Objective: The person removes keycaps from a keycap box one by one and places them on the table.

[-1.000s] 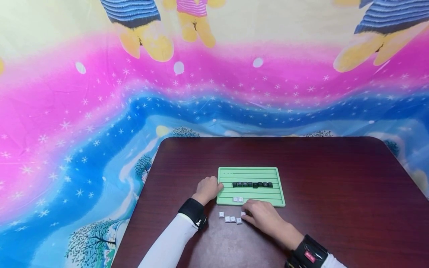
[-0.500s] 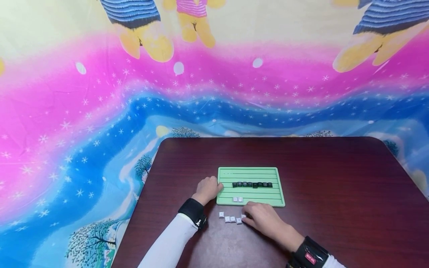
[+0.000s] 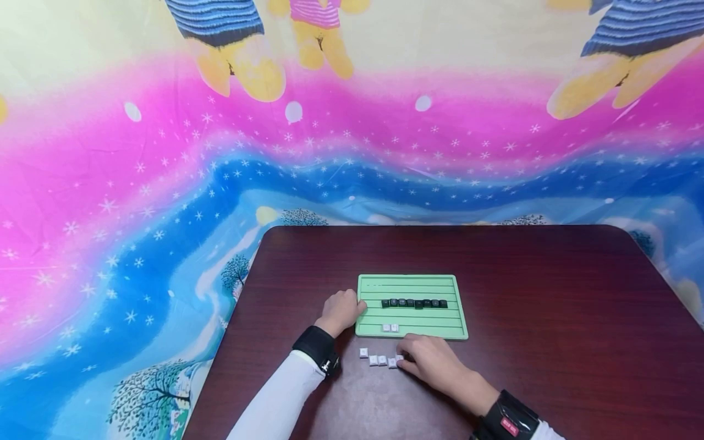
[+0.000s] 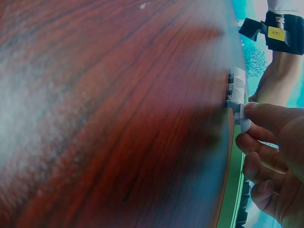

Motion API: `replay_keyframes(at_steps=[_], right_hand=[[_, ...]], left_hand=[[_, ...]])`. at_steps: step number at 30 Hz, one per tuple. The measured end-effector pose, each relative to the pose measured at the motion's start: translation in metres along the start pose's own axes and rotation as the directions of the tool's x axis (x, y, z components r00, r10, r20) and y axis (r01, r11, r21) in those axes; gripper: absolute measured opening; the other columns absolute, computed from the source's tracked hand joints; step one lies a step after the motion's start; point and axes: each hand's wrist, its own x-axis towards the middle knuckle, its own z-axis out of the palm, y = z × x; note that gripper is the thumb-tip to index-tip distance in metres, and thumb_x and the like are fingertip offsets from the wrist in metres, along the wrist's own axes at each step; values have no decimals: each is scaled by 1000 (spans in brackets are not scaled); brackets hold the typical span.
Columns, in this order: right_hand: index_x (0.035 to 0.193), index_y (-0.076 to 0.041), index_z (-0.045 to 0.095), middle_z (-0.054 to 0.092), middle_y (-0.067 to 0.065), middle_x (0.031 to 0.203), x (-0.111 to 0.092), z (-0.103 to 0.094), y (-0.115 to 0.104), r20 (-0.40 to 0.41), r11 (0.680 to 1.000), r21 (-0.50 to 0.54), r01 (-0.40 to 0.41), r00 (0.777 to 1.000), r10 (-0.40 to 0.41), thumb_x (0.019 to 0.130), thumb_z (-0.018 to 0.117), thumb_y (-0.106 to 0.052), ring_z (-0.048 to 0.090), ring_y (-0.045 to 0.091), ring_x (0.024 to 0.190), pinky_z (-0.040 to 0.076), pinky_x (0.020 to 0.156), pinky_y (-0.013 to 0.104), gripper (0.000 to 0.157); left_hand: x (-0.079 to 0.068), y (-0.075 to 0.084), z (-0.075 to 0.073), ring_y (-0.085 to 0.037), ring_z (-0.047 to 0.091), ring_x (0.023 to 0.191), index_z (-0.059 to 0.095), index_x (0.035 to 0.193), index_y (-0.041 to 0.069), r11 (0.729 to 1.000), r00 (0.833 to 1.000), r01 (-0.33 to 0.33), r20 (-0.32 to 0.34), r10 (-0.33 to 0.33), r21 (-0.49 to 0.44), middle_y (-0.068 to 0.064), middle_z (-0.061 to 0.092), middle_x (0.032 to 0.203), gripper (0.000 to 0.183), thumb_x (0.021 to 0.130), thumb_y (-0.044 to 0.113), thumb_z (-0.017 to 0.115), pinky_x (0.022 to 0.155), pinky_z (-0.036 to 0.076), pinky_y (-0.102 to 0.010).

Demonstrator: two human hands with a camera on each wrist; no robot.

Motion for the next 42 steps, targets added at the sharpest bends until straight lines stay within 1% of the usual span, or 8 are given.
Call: replay_keyframes(at_steps=[5,9,14,24,31,42], right_hand=[[88,-22,70,65,-13,81,-1,0,1,-6,1000,2,1,1000,-1,85,79,-26,56,-1,69,46,61,24,10],[87,-22,70,65,-13,81,-1,0,1,8,1000,8,-6,1000,6,86,78,-28,55,-2,68,45,60,23,10],[86,-23,69,64,-13,80,-1,0,2,30,1000,14,-17,999,16,87,77,-29,53,-3,67,44,59,22,10],[83,-22,67,62,-12,77,0,1,1,34,1000,-8,0,999,1,85,78,-26,51,-2,64,42,57,23,12],[82,-21,65,60,-12,76,0,1,1,47,1000,-15,-3,999,4,86,78,-26,49,-1,63,41,56,23,14],[82,-21,65,60,-11,76,0,2,1,45,1000,-13,-3,999,4,86,77,-27,46,-2,61,39,55,22,14]], left_hand=[[0,0,1,-20,39,49,37,59,15,1000,1000,-5,-10,5,7,0,35,56,41,93,25,58,49,34,-34],[1,-1,2,-20,39,49,37,59,15,1000,1000,-5,-10,5,10,0,35,56,41,93,25,58,48,34,-34],[2,-2,4,-19,36,48,36,58,15,1000,1000,0,0,0,9,1,32,56,42,93,25,57,48,32,-33],[0,-1,2,-18,31,48,33,58,15,1000,1000,-5,2,5,-6,2,27,55,44,94,24,57,47,28,-32],[-1,0,0,-19,35,49,35,58,15,1000,1000,-3,-6,3,-5,1,30,56,43,93,25,57,48,31,-33],[-1,0,0,-20,35,48,34,58,15,1000,1000,-3,-7,3,-6,1,30,55,44,93,25,57,48,32,-33]])
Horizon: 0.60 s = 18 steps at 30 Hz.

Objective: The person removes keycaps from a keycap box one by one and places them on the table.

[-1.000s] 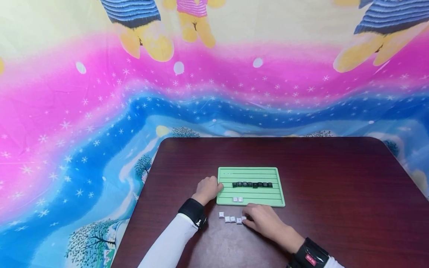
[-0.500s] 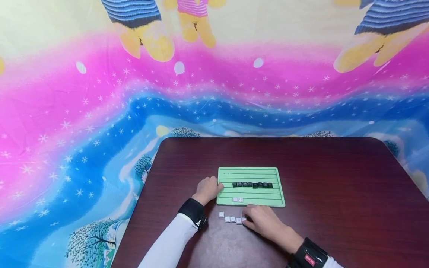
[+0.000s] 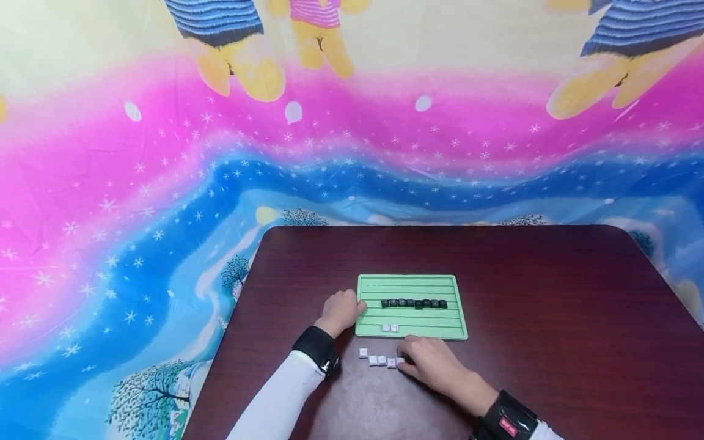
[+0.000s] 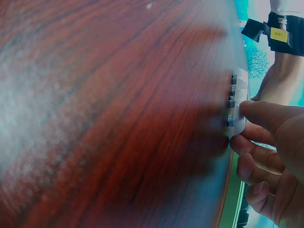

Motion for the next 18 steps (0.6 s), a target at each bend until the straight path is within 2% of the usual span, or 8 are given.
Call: replay_keyframes(at_steps=[7,18], right_hand=[[83,-22,67,61,-13,77,0,-1,-1,-1,1000,19,-18,1000,18,87,77,-29,46,-3,63,40,56,22,12],[89,-21,71,65,-12,82,2,-4,-1,-52,1000,13,-2,999,2,87,77,-30,56,-2,69,48,61,23,10]], left_hand=[[0,-1,0,-20,35,48,34,58,16,1000,1000,-5,-5,5,0,1,31,55,44,93,25,57,48,31,-33],[0,1,0,-19,35,49,35,58,15,1000,1000,3,4,-3,3,1,30,56,43,94,25,57,48,31,-33]])
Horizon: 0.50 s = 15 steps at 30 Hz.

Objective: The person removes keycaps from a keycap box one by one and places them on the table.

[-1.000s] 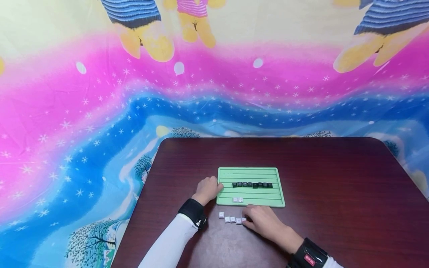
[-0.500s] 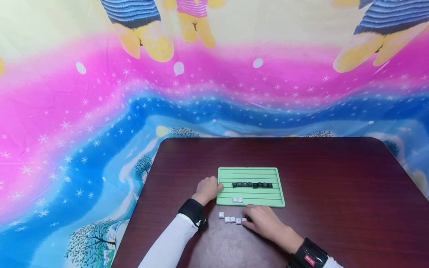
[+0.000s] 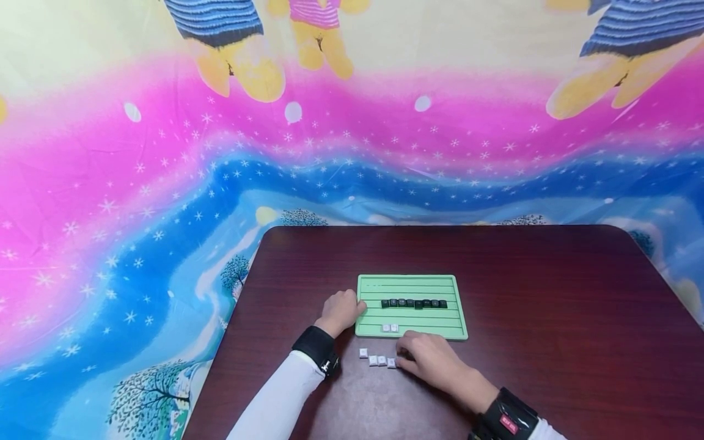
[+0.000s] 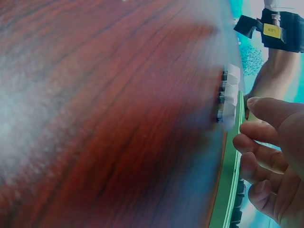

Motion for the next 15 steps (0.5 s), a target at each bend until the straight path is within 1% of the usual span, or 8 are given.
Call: replay_keyframes(at_steps=[7,11,15], right_hand=[[90,-21,72,65,-13,82,3,-3,0,-27,1000,-10,5,1000,-5,85,78,-29,56,-2,69,48,61,24,11],[91,-21,72,65,-14,83,5,-5,-1,-20,1000,-16,-6,1000,6,86,78,-30,57,-1,70,48,62,25,12],[92,-21,72,66,-13,84,7,-7,-1,-22,1000,-22,-9,1000,8,85,78,-30,59,0,71,50,63,24,12]], left_hand=[[-1,1,-1,-19,35,49,35,58,15,1000,1000,4,-5,-4,-3,1,30,56,43,93,25,57,48,30,-33],[-1,0,0,-18,33,48,34,58,15,1000,1000,4,1,-4,-10,2,28,56,43,94,24,57,47,29,-32],[0,0,0,-19,35,49,35,58,15,1000,1000,0,-8,0,1,1,31,56,43,93,25,57,47,31,-33]])
